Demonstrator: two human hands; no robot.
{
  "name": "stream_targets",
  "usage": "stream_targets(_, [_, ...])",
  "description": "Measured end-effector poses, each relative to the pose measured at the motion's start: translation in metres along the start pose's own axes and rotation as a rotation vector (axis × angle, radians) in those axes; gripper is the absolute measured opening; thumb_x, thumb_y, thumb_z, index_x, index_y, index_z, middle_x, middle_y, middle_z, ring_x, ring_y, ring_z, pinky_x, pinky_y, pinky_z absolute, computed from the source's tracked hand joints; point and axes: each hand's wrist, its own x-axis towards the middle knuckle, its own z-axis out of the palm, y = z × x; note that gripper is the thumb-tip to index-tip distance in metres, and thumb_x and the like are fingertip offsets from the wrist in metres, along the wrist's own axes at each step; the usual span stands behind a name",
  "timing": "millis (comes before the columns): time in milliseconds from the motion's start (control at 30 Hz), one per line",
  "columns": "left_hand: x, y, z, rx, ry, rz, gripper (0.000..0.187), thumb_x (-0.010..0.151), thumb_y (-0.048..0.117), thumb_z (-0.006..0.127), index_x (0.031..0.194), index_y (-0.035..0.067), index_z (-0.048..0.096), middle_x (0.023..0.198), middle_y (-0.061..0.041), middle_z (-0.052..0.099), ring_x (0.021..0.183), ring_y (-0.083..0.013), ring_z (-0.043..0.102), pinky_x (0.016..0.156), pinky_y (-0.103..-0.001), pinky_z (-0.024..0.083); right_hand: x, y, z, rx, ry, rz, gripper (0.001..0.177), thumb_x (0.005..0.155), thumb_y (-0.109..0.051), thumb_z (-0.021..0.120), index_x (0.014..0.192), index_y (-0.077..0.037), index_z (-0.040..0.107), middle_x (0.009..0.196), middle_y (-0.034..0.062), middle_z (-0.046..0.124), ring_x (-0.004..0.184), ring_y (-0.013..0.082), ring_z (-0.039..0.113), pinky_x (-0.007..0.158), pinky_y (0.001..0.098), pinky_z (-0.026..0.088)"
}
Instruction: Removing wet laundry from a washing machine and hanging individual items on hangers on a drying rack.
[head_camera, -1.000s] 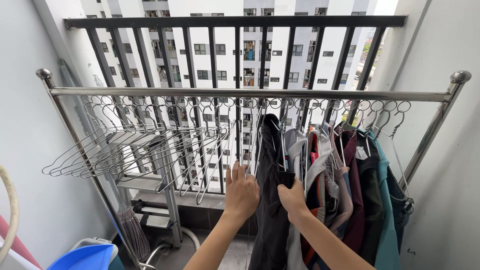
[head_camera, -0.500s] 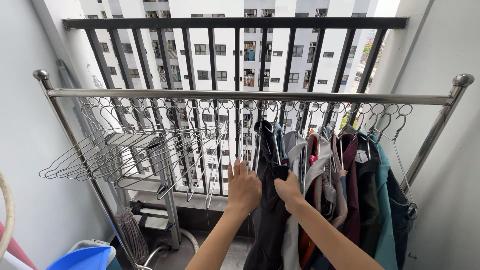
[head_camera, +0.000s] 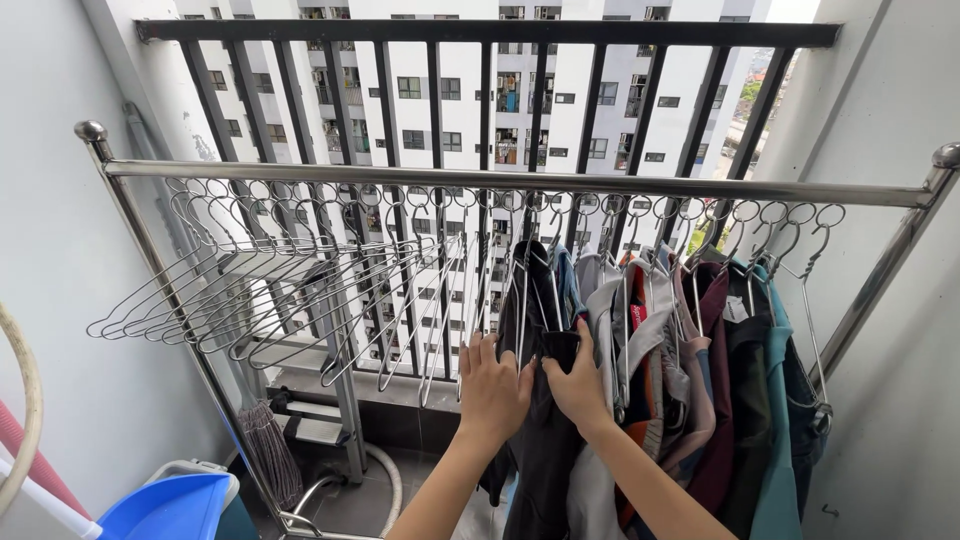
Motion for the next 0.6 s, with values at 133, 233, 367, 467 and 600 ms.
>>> stream_targets(133, [-0.012,0.002,-0.003,-0.025,-0.055,-0.042,0.046,0.102,0.043,0.054,0.092,0.002,0.072,0.137,-0.028,0.053,0.141,-0.0463,0.037,0.117,-0.056,0.027,0.022,0.029,0.006,-0.136,0.067,0.065,0.081,0.093,-0.028,0.054,0.164,-0.026,0.015,0.161,0.0028,0.044,0.127,0.0265,0.061,0.104,0.0381,0.046])
stream_targets(233, [-0.022,0.002,-0.011,-0.070,-0.082,-0.060,0.047,0.104,0.045,0.050,0.086,0.005,0.068,0.143,-0.028,0.049,0.144,-0.0459,0.034,0.117,-0.058,0.027,0.021,0.026,0.006,-0.171,-0.004,0.174,0.084,0.095,-0.035,0.051,0.166,-0.030,0.007,0.134,0.0105,0.066,0.113,0.0301,0.067,0.096,0.0398,0.050])
stream_targets(367, [-0.031,-0.001,-0.032,-0.139,-0.047,-0.076,0.039,0.103,0.041,0.052,0.095,0.007,0.071,0.141,-0.025,0.051,0.140,-0.0438,0.039,0.113,-0.055,0.032,0.012,0.030,0.007,-0.175,-0.014,0.134,0.083,0.096,-0.040,0.048,0.166,-0.027,0.006,0.153,0.0035,0.050,0.131,0.0269,0.055,0.104,0.0406,0.043])
stream_targets(467, [-0.034,0.001,-0.059,-0.221,-0.007,-0.094,0.039,0.104,0.040,0.051,0.094,0.007,0.069,0.137,-0.022,0.053,0.138,-0.0412,0.043,0.112,-0.055,0.036,0.006,0.036,0.007,-0.045,0.026,0.052,0.079,0.096,-0.032,0.050,0.165,-0.020,0.013,0.167,0.0023,0.035,0.151,0.0194,0.037,0.116,0.0369,0.035])
stream_targets(600, [-0.044,0.002,-0.092,-0.335,0.024,-0.136,0.024,0.102,0.027,0.057,0.099,0.007,0.070,0.133,-0.020,0.057,0.135,-0.0439,0.050,0.109,-0.054,0.041,-0.020,0.028,0.001,0.121,0.038,-0.143,0.073,0.099,-0.009,0.050,0.165,-0.007,0.020,0.166,0.0293,0.023,0.153,0.0420,0.021,0.120,0.0511,0.031])
